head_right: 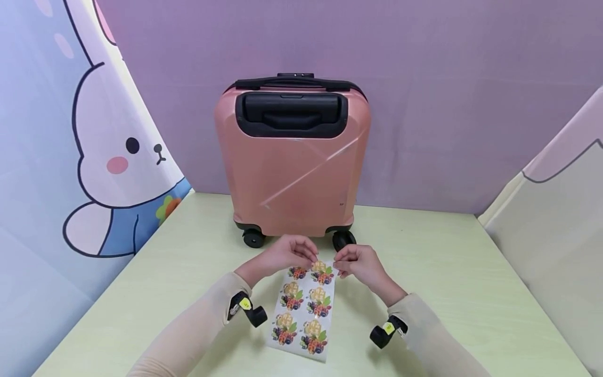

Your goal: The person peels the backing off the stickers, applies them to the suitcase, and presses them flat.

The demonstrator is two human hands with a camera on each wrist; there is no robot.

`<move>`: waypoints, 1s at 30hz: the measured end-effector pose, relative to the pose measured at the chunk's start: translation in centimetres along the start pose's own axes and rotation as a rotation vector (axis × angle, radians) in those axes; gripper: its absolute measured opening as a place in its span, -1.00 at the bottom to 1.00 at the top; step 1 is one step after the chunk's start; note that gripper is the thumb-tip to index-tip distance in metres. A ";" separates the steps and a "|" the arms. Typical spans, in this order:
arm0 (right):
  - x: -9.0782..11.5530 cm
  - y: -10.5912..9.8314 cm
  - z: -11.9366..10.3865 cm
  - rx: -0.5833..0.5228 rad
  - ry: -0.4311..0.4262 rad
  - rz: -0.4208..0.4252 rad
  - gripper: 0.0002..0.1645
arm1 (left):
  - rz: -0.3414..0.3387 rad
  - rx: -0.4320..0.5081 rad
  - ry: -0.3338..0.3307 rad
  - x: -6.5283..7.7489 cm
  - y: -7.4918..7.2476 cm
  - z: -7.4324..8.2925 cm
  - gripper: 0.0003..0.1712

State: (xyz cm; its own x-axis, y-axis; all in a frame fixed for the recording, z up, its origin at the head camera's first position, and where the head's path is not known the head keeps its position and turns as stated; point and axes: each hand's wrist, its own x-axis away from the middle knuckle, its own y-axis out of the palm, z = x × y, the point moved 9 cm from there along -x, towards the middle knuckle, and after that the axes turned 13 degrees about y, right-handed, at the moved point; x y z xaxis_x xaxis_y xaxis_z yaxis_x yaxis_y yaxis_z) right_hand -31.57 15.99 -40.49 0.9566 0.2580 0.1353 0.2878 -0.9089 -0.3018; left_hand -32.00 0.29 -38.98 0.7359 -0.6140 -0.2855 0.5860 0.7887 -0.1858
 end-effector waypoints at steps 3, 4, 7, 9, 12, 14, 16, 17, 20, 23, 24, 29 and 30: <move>-0.1 -0.1 0.2 -0.010 0.006 0.010 -0.88 | 0.003 0.013 -0.013 0.1 -0.2 -0.1 -0.69; -0.1 -0.2 0.2 -0.012 0.006 0.013 -0.88 | 0.003 0.018 -0.011 0.1 -0.2 -0.1 -0.69; -0.2 -0.3 0.4 -0.009 0.012 0.026 -0.86 | 0.007 0.034 -0.009 0.2 -0.4 -0.1 -0.70; -0.3 -0.5 0.7 -0.008 0.019 0.034 -0.83 | 0.012 0.041 -0.010 0.2 -0.5 -0.1 -0.70; -0.4 -0.7 1.1 -0.009 0.032 0.044 -0.78 | 0.023 0.038 -0.018 0.4 -0.9 -0.1 -0.69; -0.5 -0.8 1.4 -0.011 0.034 0.043 -0.76 | 0.026 0.034 -0.021 0.5 -1.0 0.0 -0.69; -0.6 -0.9 1.7 -0.011 0.037 0.045 -0.76 | 0.029 0.034 -0.021 0.5 -1.2 0.1 -0.70; -0.7 -0.9 1.9 -0.011 0.038 0.043 -0.76 | 0.032 0.035 -0.024 0.5 -1.3 0.2 -0.70; -0.9 -1.0 2.4 -0.005 0.041 0.034 -0.79 | 0.037 0.041 -0.024 0.6 -1.4 0.5 -0.70; -1.2 -1.2 3.1 0.006 0.038 0.021 -0.80 | 0.039 0.048 -0.013 0.6 -1.7 0.8 -0.67; -1.3 -1.3 3.4 0.016 0.035 0.023 -0.81 | 0.039 0.052 -0.008 0.7 -1.8 0.9 -0.65; -1.7 -1.8 4.5 0.122 0.004 0.067 -0.88 | 0.054 0.070 0.004 0.9 -2.3 1.6 -0.63; -1.7 -2.0 4.6 0.156 -0.005 0.086 -0.91 | 0.059 0.076 0.005 1.0 -2.5 1.8 -0.63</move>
State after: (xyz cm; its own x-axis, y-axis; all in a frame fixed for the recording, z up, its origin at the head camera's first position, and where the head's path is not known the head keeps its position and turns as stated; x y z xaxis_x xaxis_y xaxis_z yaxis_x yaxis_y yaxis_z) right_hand -33.60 18.86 -44.48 0.9781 0.1836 0.0980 0.2081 -0.8658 -0.4550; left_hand -32.09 -2.33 -37.14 0.7685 -0.5660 -0.2985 0.5657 0.8190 -0.0963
